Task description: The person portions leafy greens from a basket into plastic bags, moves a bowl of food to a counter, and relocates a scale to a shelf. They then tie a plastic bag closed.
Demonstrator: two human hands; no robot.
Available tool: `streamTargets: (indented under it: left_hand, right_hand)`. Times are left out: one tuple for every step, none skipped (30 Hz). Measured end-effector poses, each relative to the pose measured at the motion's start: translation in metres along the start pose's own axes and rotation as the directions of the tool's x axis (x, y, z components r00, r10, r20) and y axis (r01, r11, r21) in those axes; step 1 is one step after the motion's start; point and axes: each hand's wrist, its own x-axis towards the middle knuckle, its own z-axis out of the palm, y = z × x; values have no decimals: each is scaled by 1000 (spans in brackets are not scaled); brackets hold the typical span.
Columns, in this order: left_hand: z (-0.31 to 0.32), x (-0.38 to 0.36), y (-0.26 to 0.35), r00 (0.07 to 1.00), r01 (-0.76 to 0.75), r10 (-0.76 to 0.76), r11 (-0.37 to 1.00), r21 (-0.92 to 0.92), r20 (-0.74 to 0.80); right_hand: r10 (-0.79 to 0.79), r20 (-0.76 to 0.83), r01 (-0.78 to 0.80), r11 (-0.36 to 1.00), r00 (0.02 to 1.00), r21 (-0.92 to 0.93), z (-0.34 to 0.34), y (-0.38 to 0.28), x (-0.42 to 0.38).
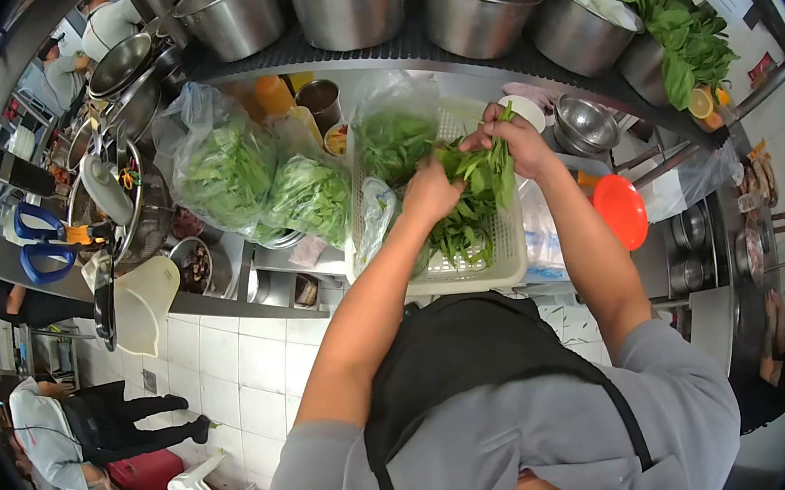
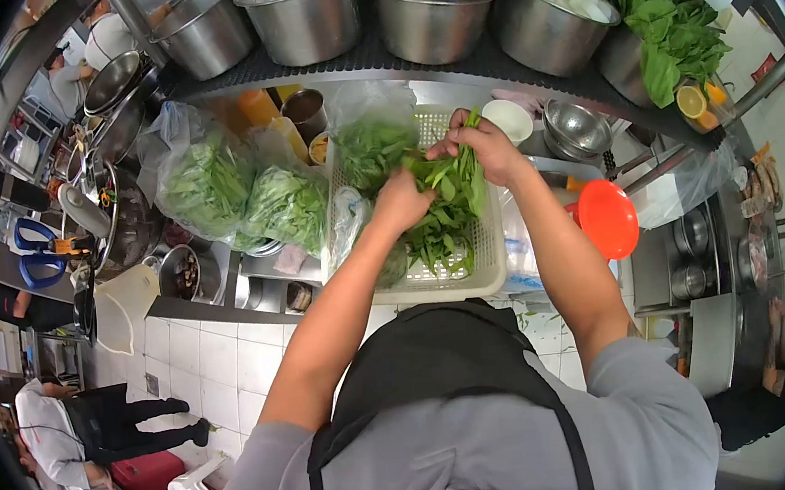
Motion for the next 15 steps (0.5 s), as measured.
streamTargets:
  left_hand:
    - [9, 11, -7, 987, 12, -23, 997, 72, 157]
    - [18, 18, -16, 985, 27, -42, 995, 91, 168]
    - [29, 25, -25, 981, 43, -63, 993, 109, 181]
    - [36, 30, -31, 977, 61, -85, 990, 130, 195]
    - [43, 33, -37, 980, 69, -96, 986, 153, 176]
    - [48, 34, -41, 982, 76, -105, 981, 176, 158]
    - [52, 36, -45, 984, 83, -113, 977, 199, 140]
    - [54, 39, -51, 971, 50, -114, 956, 288, 210]
    - [51, 41, -55, 953, 12, -123, 929, 371, 277]
    - [49, 48, -56, 930, -35, -135, 892, 450, 342]
    - [46, 55, -56, 859, 23, -259, 881, 472, 441]
    - [42, 52, -54, 889, 35, -246, 878, 477, 387]
    - [40, 48, -52, 915, 46, -230, 876, 479, 332]
    - [40, 46, -51, 937, 58, -214, 875, 481, 276]
    - [40, 48, -51, 889, 52, -268, 864, 501, 371]
  right_hand:
    - [4, -9, -5, 1000, 1000, -13, -1, 0, -1]
    - [9, -22, -9, 1000, 1000, -26, -2, 0, -4]
    - [-30, -92, 24, 998, 995, -63, 9, -7, -10]
    - [-44, -81, 42, 998, 996, -36, 3, -6, -14]
    - [-61, -71, 61, 998, 996, -7, -6, -4, -17]
    - [-79, -63, 80, 997, 995, 22, -10, -5, -20]
    - [-77, -60, 81, 995, 995, 64, -13, -5, -23]
    - [-73, -58, 78, 991, 996, 107, -15, -4, -28]
    - [-66, -54, 73, 986, 996, 150, -15, -4, -34]
    - [-83, -35, 87, 989, 996, 121, -17, -5, -38]
    - [-98, -9, 99, 991, 995, 92, -16, -6, -42]
    - [-112, 17, 110, 992, 994, 64, -17, -6, -46]
    - [-135, -2, 134, 989, 991, -65, -17, -6, -49]
    - [-94, -35, 85, 975, 995, -206, -16, -7, -52]
    - [-58, -72, 30, 940, 996, -341, -6, -13, -55]
